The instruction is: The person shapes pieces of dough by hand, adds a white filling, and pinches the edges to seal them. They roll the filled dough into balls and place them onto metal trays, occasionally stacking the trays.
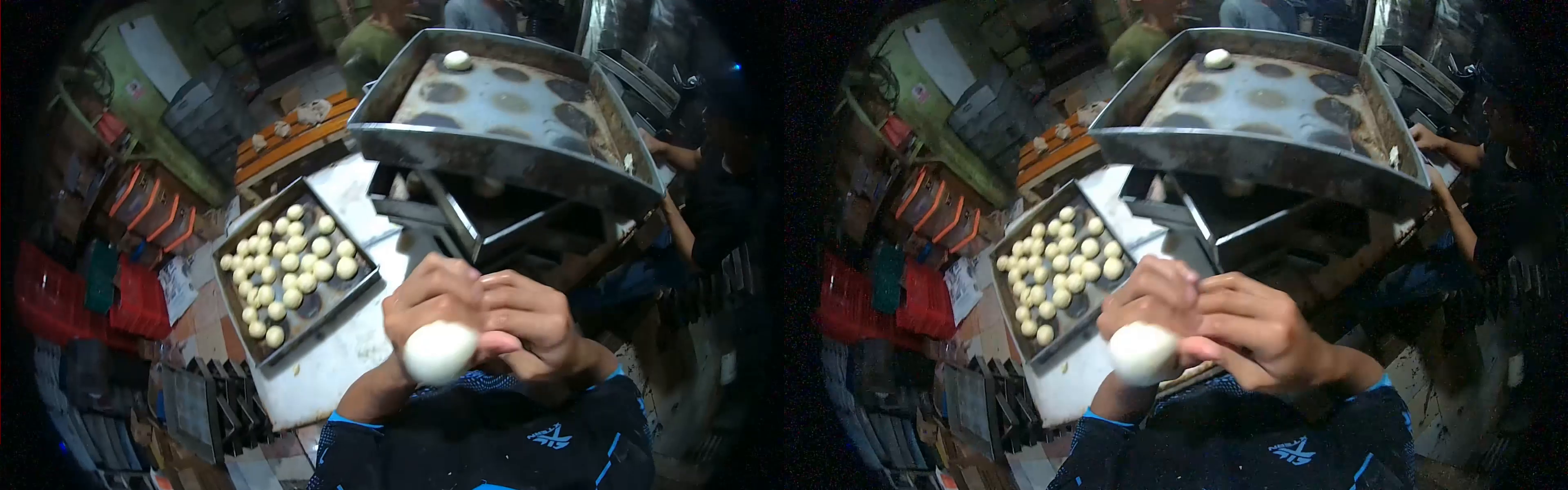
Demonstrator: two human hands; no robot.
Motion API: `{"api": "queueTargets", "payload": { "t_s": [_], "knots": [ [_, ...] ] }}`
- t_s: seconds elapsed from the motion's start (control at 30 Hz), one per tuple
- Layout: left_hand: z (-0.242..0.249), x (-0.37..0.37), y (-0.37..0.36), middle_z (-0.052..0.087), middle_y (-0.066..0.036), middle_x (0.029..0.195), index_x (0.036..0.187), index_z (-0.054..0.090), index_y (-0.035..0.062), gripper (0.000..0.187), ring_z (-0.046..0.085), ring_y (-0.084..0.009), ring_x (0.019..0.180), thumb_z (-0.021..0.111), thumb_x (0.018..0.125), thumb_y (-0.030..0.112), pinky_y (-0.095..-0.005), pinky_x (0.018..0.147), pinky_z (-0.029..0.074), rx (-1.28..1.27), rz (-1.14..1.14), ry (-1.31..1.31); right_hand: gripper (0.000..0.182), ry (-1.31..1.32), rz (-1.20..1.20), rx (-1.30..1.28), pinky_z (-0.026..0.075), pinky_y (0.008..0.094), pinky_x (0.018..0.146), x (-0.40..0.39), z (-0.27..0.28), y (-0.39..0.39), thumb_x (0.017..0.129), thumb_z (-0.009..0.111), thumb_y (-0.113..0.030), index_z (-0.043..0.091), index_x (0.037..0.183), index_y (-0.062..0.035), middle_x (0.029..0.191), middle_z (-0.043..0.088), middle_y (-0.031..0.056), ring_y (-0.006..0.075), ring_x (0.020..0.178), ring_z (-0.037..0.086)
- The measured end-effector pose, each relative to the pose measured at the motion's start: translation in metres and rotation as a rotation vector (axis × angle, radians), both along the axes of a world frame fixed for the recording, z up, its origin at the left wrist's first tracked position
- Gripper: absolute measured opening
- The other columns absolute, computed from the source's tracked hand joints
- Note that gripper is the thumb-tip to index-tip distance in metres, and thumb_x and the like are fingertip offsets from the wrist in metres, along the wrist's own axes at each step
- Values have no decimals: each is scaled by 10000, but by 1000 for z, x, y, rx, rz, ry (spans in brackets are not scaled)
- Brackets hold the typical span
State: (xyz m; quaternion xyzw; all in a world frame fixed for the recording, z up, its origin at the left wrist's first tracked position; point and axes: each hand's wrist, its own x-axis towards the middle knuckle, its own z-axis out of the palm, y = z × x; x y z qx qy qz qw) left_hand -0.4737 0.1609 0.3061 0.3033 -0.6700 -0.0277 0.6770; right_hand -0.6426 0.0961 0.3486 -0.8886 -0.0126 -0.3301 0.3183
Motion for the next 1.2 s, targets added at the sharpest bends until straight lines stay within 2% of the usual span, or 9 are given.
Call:
{"api": "queueTargets", "payload": {
  "t_s": [0.17, 0.33, 0.53, 0.63, 0.73, 0.87, 1.0, 1.13, 1.2],
  "knots": [
    [25, -14, -44, 463, -45, 551, 599, 458, 62, 392, 469, -198, 456, 795, 794, 20, -359, 417, 344, 197, 139, -101, 259, -426, -271, -415, 597, 440, 833, -16, 21, -27, 841, 704, -100, 713, 1083, -9, 1146, 670, 190, 328, 985, 688],
    [34, -49, -87, 554, -90, 626, 682, 568, 54, 217, 598, -285, 520, 774, 675, 121, -364, 469, 462, 112, -161, 114, 270, -174, -31, -774, 620, 405, 835, -10, 65, -70, 859, 694, -104, 672, 1106, 3, 1113, 649, 171, 320, 987, 667],
    [57, -7, -80, 673, -156, 1056, 1372, 549, -16, 696, 635, -159, 726, 862, 757, 83, -260, 631, 507, 643, -450, 141, 261, -106, -64, -155, 551, 329, 726, 5, 103, -130, 997, 583, -199, 640, 1075, 43, 981, 664, 173, 259, 867, 667],
    [64, 8, -68, 683, -117, 972, 1335, 602, -14, 634, 576, -118, 651, 867, 765, 72, -252, 591, 486, 495, -471, 92, 276, 138, -189, -266, 510, 311, 746, 31, 105, -189, 1046, 494, -207, 607, 1105, 38, 989, 655, 142, 221, 840, 638],
    [54, 9, -52, 679, -116, 842, 1134, 721, -26, 350, 628, -218, 660, 823, 809, 59, -308, 559, 497, 221, -565, 100, 483, 838, -115, -356, 441, 428, 1052, 34, 60, -216, 1016, 527, -280, 458, 1433, -45, 1416, 487, 233, 369, 1247, 565],
    [17, 32, -23, 678, -133, 873, 1105, 725, -14, 284, 651, -241, 730, 769, 885, 161, -326, 563, 499, 288, -683, -25, 722, 860, -27, -305, 274, 512, 1213, 27, 65, -229, 992, 517, -470, 296, 1549, -68, 1584, 308, 235, 393, 1464, 324],
    [-76, 88, 21, 720, -89, 1020, 1096, 744, 79, 258, 665, -223, 884, 763, 863, 187, -331, 712, 539, 825, -177, 57, 800, 596, -138, -907, 279, 668, 1130, -3, 135, -224, 973, 419, -627, 205, 1540, -104, 1575, 194, 207, 395, 1441, 286],
    [-193, 201, 87, 733, -177, 982, 1080, 747, 47, 261, 688, -347, 963, 684, 886, 210, -468, 836, 533, 900, 1027, 128, 444, -101, -22, -779, 641, 339, 743, -29, 142, -181, 1047, 460, -318, 606, 1207, 70, 1137, 660, 217, 304, 924, 696],
    [-232, 250, 112, 731, -219, 993, 1101, 730, 0, 357, 688, -384, 963, 668, 901, 290, -508, 876, 521, 1121, 1328, -48, 458, -96, -147, -839, 614, 320, 712, -70, 140, -151, 1048, 470, -338, 623, 1145, 83, 1055, 663, 203, 279, 869, 675]
  ]
}}
